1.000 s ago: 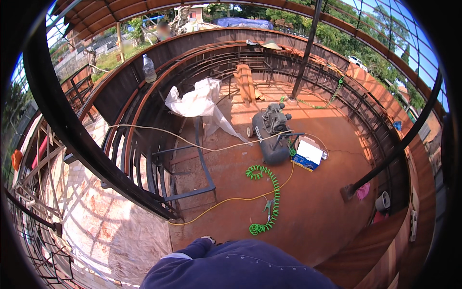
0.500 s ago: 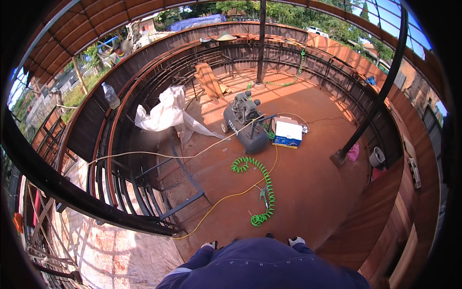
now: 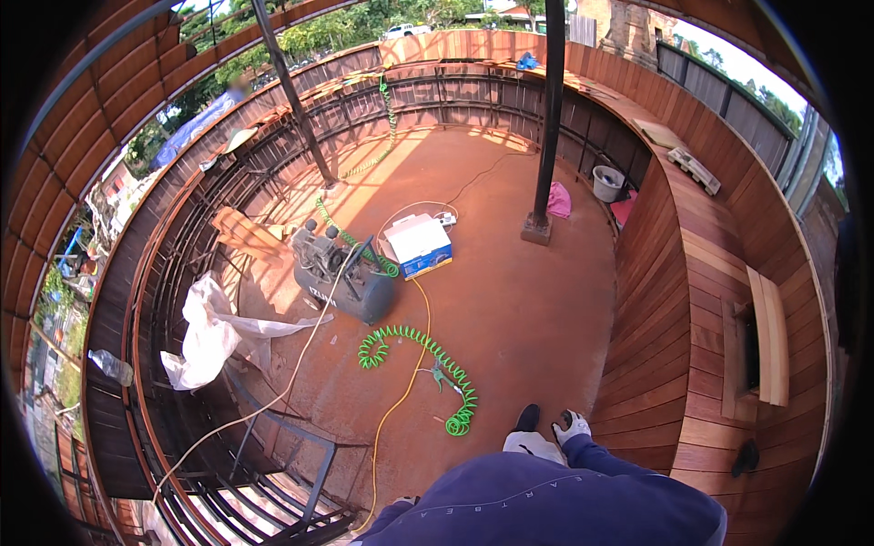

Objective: The person installs wooden planks onto a curved wooden structure, using a blue electric planer to smooth the edges of the planks before fitting them into place. They repeatedly pick up planks, plane them, and place them onto the structure.

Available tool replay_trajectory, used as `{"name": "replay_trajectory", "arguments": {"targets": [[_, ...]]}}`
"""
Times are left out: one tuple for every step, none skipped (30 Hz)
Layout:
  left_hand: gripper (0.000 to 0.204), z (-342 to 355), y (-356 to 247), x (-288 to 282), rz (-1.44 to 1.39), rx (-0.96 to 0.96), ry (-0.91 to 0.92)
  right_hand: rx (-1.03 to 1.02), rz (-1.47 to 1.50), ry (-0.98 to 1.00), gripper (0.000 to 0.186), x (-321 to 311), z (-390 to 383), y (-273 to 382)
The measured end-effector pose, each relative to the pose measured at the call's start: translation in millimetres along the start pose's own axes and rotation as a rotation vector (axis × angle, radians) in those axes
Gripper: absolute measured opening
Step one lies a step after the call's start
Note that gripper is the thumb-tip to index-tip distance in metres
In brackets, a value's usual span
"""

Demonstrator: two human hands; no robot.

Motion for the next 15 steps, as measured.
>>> {"name": "replay_trajectory", "arguments": {"targets": [[0.037, 5.1, -18.2, -4.3, -0.042, -0.018, 0.015, 0.089, -0.031, 0.010, 0.052, 12.7, 6.0, -21.3], [0.035, 11.8, -38.8, -7.6, -0.100, -0.038, 0.032, 0.178, -0.062, 0.022, 0.054, 22.5, 11.1, -42.9], [0.033, 16.8, -59.5, -10.2, -0.191, -0.062, 0.040, 0.300, -0.052, 0.207, 0.056, 41.2, 16.2, -63.4], [0.031, 28.4, -81.9, -13.4, -0.286, -0.082, 0.047, 0.286, -0.025, 0.265, 0.056, 40.0, 23.5, -65.8], [0.029, 42.6, -109.1, -14.9, -0.379, -0.097, 0.056, 0.274, 0.004, 0.321, 0.056, 35.4, 27.9, -68.8], [0.027, 55.0, -138.6, -14.9, -0.451, -0.099, 0.065, 0.262, 0.034, 0.373, 0.057, 33.0, 34.8, -72.3], [0.025, 65.7, -165.8, -15.0, -0.489, -0.097, 0.070, 0.211, 0.012, 0.214, 0.055, 17.3, 41.5, -68.5], [0.023, 75.7, -194.3, -15.4, -0.505, -0.078, 0.069, 0.160, 0.088, 0.157, 0.054, 4.2, 50.3, -63.7], [0.021, 82.6, -224.5, -14.4, -0.491, -0.050, 0.068, 0.126, 0.164, 0.093, 0.053, -23.1, 61.2, -54.5], [0.022, 86.2, -261.2, -12.1, -0.471, -0.010, 0.073, 0.148, 0.204, 0.050, 0.051, -26.5, 75.8, -64.0], [0.024, 89.7, -289.8, -10.9, -0.466, 0.026, 0.069, 0.157, 0.194, 0.019, 0.054, -37.9, 92.7, -67.2], [0.025, 92.8, -322.8, -1.5, -0.467, 0.064, 0.078, 0.134, 0.147, -0.093, 0.055, -72.0, 106.5, -61.4], [0.029, 78.3, -368.5, 18.1, -0.387, 0.016, 0.102, 0.141, 0.153, -0.140, 0.060, -100.9, 121.9, -65.2], [0.030, 85.0, -395.7, 26.0, -0.388, 0.065, 0.145, 0.112, 0.100, -0.264, 0.064, -131.0, 135.6, -67.4], [0.030, 92.0, -416.5, 34.5, -0.410, 0.107, 0.186, 0.123, 0.056, -0.320, 0.065, -171.1, 147.5, -65.4]]}}
Point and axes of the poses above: each hand's wrist, its own z-axis towards the middle knuckle, its own x-axis out of the palm, y = z × x, the point moved 8 cm from there along z, towards the middle knuckle, and after that the axes turned 14 degrees about -z, right-handed, at the moved point
